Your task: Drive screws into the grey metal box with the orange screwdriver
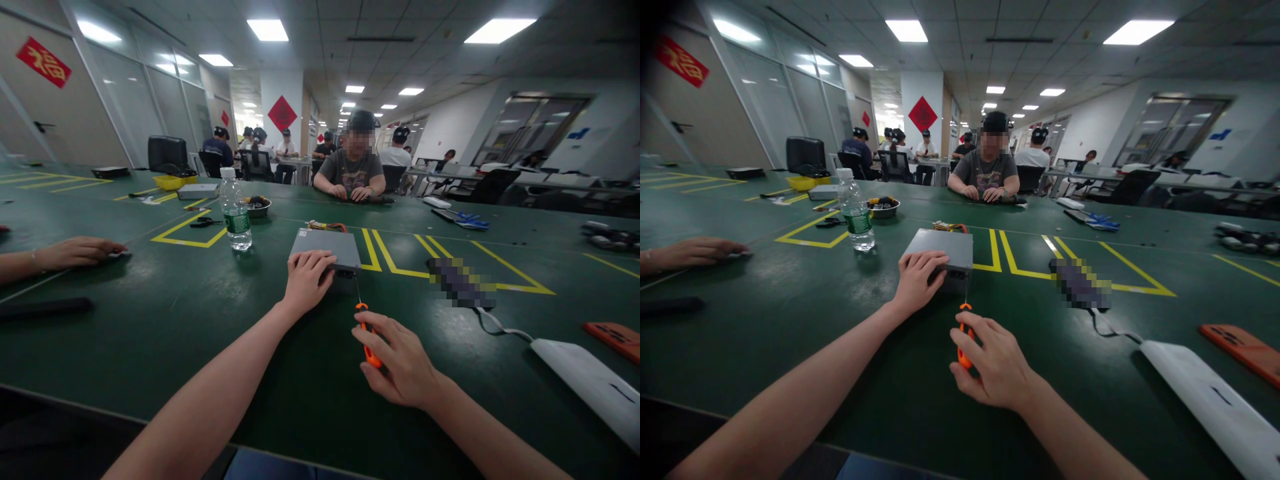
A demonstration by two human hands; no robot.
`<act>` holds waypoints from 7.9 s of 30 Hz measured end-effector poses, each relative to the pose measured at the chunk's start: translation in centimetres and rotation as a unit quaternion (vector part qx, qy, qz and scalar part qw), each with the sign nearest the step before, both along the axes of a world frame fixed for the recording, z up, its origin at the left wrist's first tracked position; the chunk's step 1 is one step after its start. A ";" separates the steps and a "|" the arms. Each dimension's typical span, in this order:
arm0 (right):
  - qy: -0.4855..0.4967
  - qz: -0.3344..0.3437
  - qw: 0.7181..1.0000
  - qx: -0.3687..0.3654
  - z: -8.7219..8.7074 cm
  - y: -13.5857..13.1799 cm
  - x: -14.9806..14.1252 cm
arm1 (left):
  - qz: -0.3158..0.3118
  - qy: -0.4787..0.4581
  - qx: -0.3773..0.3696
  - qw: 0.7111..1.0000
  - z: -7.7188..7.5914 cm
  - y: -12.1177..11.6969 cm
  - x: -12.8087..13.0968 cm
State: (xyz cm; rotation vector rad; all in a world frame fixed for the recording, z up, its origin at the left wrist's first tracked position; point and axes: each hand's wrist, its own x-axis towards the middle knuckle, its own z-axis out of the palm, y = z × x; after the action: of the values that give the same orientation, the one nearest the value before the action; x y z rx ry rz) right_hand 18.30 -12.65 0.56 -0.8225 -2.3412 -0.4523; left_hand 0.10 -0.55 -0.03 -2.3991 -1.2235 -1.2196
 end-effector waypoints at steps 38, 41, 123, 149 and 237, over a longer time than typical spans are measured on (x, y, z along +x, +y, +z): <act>0.029 0.004 0.960 -0.278 2.2 -0.9 -0.2 | -0.003 -0.003 -0.004 1.000 0.1 -0.1 -0.1; 0.043 0.003 0.970 -0.241 2.1 -0.9 -0.1 | -0.001 -0.003 0.001 1.000 0.1 -0.1 -0.1; -0.079 -0.107 0.970 0.203 0.7 -0.5 0.3 | -0.004 -0.002 -0.004 1.000 0.1 -0.1 -0.1; -0.038 -0.105 0.962 0.250 1.6 -0.4 0.4 | -0.010 -0.005 -0.010 1.000 0.0 -0.1 0.0; 0.004 0.043 0.999 0.016 -0.7 0.7 -3.7 | -0.008 -0.011 -0.010 1.000 0.2 -0.2 0.1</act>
State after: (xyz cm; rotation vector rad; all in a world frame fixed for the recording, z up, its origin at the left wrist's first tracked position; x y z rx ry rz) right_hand 14.60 -11.99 -0.17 -0.7053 -2.3449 -0.4468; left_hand 0.18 -0.78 0.22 -2.4201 -1.2297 -1.2492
